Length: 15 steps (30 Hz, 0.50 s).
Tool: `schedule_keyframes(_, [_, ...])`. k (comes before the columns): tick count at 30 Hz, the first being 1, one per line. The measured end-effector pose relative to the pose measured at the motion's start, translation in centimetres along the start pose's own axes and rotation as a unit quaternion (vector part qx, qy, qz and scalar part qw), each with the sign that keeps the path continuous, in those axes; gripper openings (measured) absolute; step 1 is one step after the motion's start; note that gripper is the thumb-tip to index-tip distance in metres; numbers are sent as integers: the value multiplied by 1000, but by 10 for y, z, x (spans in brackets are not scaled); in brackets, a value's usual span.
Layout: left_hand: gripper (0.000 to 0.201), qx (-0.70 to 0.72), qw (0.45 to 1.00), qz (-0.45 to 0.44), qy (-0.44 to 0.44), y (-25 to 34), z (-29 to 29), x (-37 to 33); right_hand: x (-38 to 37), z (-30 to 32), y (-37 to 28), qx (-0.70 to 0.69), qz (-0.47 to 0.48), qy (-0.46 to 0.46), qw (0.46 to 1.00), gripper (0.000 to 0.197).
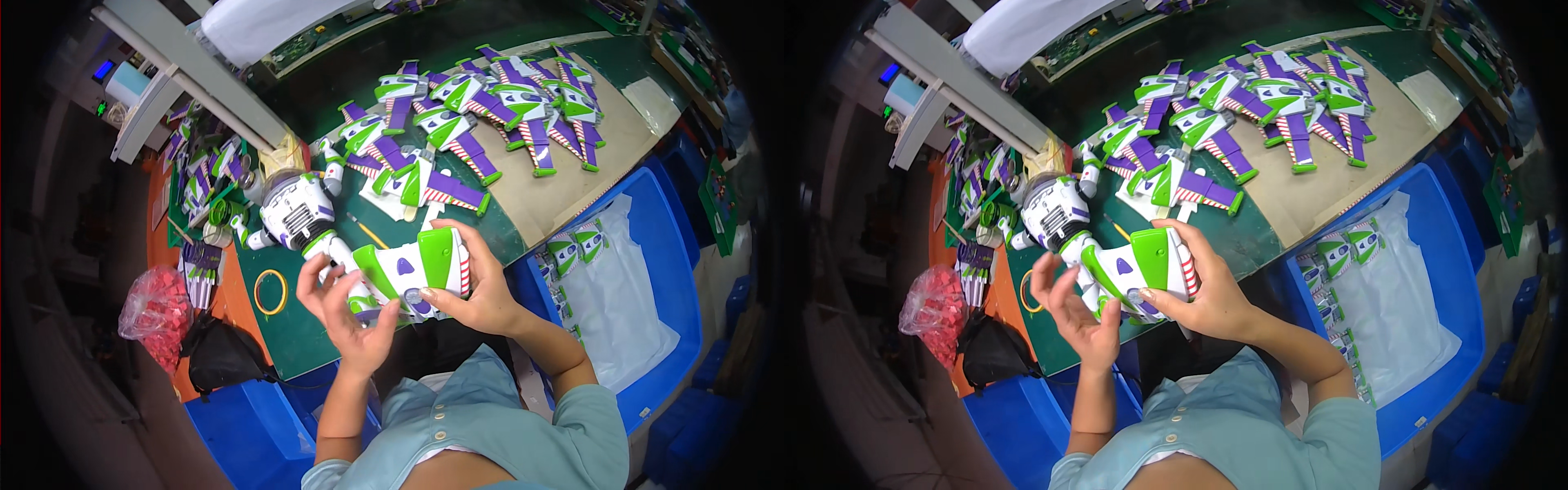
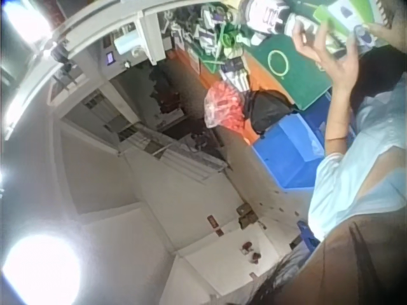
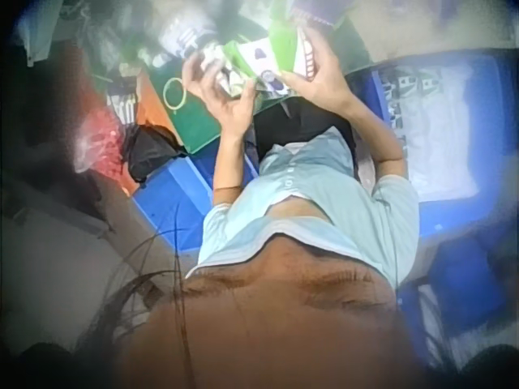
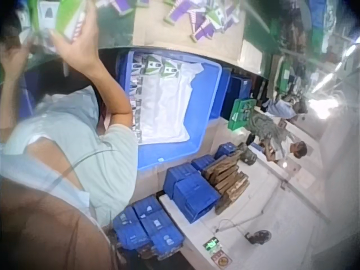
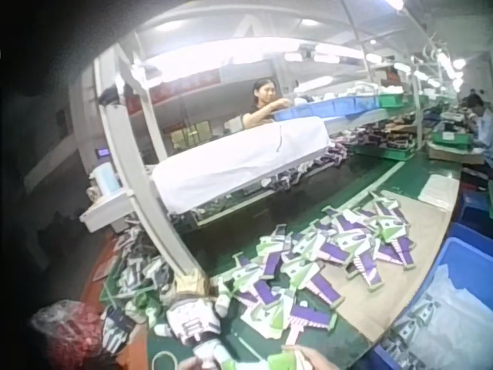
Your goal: The person assembles toy jetpacks by attaching them onto a toy figure body on the workbench, folding their wings inward by hand, and placing the folded components into a blue bin.
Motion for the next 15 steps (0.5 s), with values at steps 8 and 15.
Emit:
schedule_keyframes(8, [21, -165, 975, -63, -137, 42, -15, -35, -8, -10, -21, 160, 95, -23, 982, 68])
schedule_keyframes(15, [17, -92, 973, 3, -211, 28, -25, -38, -9, -14, -34, 255, 151, -22, 955, 68])
Point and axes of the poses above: each hand's wrist, its own x-axis away from the middle knuckle, its own z-axis out of the back of the hand, y = z × x, the point moved 10 cm from there along -x, towards the middle knuckle, and after that the axes turned 8 degrees about z, right-handed, at the moved point
